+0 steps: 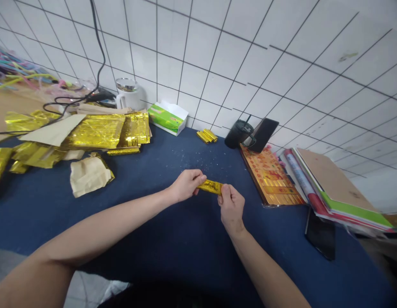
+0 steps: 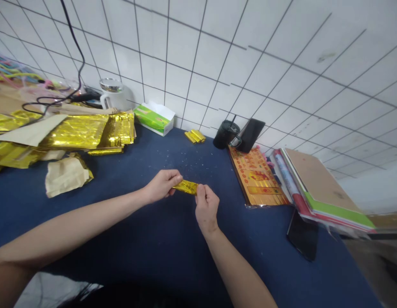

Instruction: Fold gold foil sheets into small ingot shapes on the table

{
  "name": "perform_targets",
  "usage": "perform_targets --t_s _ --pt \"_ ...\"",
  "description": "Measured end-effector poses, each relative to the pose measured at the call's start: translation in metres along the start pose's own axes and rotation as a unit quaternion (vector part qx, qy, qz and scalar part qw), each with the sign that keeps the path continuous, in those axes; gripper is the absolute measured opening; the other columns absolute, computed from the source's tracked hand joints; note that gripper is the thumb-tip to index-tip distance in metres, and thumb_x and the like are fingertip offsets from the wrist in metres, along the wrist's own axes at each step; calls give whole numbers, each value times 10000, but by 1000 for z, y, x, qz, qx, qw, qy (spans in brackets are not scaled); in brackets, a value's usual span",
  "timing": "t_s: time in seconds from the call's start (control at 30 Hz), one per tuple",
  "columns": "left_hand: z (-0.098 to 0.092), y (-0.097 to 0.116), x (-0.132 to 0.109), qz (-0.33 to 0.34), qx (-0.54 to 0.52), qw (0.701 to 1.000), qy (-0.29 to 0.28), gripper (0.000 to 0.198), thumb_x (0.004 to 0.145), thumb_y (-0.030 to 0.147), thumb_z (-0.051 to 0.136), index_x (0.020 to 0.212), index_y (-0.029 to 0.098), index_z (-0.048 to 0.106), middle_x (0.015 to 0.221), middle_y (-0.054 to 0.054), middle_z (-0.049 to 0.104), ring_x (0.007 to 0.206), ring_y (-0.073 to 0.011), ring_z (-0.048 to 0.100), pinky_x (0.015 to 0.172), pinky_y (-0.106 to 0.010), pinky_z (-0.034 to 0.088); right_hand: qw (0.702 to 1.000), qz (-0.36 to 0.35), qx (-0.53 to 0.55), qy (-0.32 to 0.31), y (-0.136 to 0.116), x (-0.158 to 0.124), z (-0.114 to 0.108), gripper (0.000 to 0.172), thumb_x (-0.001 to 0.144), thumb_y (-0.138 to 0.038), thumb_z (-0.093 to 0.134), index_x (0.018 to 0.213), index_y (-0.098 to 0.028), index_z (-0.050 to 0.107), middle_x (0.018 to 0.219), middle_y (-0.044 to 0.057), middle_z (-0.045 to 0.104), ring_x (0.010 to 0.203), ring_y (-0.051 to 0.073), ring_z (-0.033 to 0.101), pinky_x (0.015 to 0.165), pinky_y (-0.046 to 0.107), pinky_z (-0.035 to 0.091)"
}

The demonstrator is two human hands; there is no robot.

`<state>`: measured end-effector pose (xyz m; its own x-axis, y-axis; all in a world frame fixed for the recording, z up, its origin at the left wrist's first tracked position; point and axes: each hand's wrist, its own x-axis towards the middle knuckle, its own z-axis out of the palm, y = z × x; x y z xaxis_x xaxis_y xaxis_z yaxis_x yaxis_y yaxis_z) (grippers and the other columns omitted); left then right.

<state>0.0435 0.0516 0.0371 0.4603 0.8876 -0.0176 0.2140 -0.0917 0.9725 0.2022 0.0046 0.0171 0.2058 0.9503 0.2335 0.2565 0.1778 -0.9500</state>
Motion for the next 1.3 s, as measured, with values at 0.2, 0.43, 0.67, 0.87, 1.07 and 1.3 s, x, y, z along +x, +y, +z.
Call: perform_targets --t_s 0.2,0.43,0.67,0.87,1.07,1.3 --pt "-1 1 -3 -37 -68 983 -167 302 759 430 547 717 136 492 600 -11 580 528 -118 589 497 -217 448 985 4 -71 -156 -5 2 -4 393 833 -435 452 528 -198 378 485 -58 327 463 84 286 441 232 230" --pt "-6 9 -9 -80 -8 966 -247 188 837 287 438 693 166 431 482 47 520 372 -72 495 396 -169 372 984 26 -29 -171 6 5 -5 407 813 -457 474 520 -203 350 465 -67 288 432 73 252 405 228 199" --pt "-12 6 -1 -51 18 991 -123 152 814 227 428 680 162 457 453 63 491 330 -51 421 344 -144 309 996 34 20 -75 12 12 -8 409 829 -488 442 544 -216 332 441 -82 262 391 71 238 389 229 194" --pt "-8 -7 7 -34 25 999 -14 160 830 222 384 696 157 444 501 48 490 378 -54 464 382 -144 344 997 31 1 -66 8 6 -1 410 828 -482 455 536 -206 370 446 -72 302 404 73 269 397 230 209" --pt "-8 -8 4 12 99 994 40 200 846 237 353 678 172 439 519 50 451 447 -75 455 461 -177 339 994 56 -7 -98 8 4 -1 395 820 -494 458 574 -185 464 439 -71 334 392 69 291 388 219 226" --pt "-11 -3 -3 76 187 979 7 144 824 199 415 716 185 508 620 25 497 577 -112 456 580 -219 313 960 125 -3 -252 3 9 -4 394 779 -507 499 564 -179 467 441 -66 387 359 55 323 341 186 239"
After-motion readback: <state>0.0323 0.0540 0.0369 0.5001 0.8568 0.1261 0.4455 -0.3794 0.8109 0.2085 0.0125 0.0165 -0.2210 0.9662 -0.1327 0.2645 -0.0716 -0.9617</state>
